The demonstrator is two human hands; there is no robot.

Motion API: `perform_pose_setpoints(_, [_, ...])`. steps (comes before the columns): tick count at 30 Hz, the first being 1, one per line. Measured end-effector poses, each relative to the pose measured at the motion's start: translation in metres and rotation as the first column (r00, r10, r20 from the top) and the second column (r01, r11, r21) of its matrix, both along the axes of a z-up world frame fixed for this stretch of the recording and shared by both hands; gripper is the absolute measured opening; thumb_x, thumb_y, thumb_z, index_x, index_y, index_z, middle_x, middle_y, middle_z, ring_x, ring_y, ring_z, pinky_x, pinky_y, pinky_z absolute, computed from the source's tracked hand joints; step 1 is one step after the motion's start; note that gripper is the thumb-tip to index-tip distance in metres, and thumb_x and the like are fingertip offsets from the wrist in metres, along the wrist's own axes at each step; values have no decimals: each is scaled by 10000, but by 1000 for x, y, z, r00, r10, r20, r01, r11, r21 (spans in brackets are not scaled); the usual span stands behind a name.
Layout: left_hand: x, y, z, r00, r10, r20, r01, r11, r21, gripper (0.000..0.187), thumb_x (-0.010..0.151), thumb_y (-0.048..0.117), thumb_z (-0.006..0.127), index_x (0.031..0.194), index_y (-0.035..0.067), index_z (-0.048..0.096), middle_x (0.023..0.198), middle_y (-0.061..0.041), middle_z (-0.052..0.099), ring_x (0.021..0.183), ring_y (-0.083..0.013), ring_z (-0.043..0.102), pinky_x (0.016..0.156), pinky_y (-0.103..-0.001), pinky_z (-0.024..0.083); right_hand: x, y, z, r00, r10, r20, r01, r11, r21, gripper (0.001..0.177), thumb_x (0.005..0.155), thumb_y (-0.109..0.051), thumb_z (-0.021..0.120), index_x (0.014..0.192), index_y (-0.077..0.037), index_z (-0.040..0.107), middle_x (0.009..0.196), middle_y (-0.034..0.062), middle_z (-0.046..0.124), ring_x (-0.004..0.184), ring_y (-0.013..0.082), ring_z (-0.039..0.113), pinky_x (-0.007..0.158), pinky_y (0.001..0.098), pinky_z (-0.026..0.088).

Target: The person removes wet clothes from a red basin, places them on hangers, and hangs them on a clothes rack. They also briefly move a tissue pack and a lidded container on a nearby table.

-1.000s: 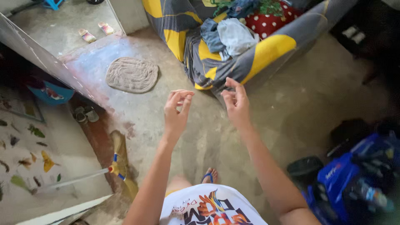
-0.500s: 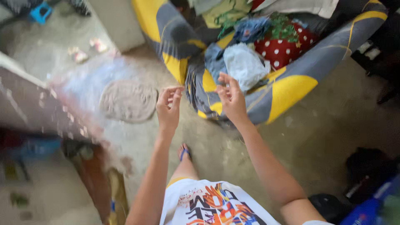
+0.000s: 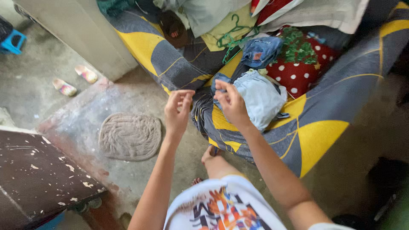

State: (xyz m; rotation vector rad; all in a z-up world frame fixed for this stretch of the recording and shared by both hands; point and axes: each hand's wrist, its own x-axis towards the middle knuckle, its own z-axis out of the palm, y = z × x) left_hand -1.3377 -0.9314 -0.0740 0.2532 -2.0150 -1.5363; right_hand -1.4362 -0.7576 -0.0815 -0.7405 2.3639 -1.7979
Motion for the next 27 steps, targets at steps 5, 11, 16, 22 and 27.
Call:
perform_pose_setpoints(5, [-90,-36,-11,999,29,30,-31,996,78,166,1053,153,607,1139,67,721,1068,-29,666,941,-109,654,822,-272,532,-98,-42,-19,996,49,69,-50,999,4,375,1021,-162,616,1388,-86,598,1246,85,666,937,145,731,806,284,583])
perform_pose_setpoints(11, [-193,-78,-30,993,50,108,-60,995,84,174,1049,155,601,1123,48,716,1062,-16,699,914,-93,666,780,-249,523,-194,-75,-48,993,75,88,-82,993,83,387,1003,-151,634,1384,-89,598,1198,71,682,922,123,714,782,269,573])
perform_pose_setpoints(16, [-281,-107,-68,976,2,218,-28,993,113,162,1054,156,614,1109,52,725,1009,-23,708,864,-83,632,763,-238,507,-264,-88,-98,979,-5,203,-38,978,204,422,989,-195,648,1394,-102,579,1163,60,692,852,139,694,784,289,572])
perform_pose_setpoints(22, [-411,-138,-129,928,-195,317,187,981,56,149,1034,148,627,1061,46,732,998,-45,674,848,-122,632,740,-266,502,-341,-88,-205,942,-220,254,118,924,363,447,960,-271,686,1366,-111,591,1123,83,728,931,202,725,826,342,574])
perform_pose_setpoints(27, [-509,-162,-212,827,-355,436,392,920,4,152,980,156,658,1080,61,720,1125,-91,648,955,-224,646,812,-341,525,-403,-99,-327,824,-402,399,165,844,510,462,933,-313,681,1333,-97,596,1135,105,736,950,240,744,832,366,582])
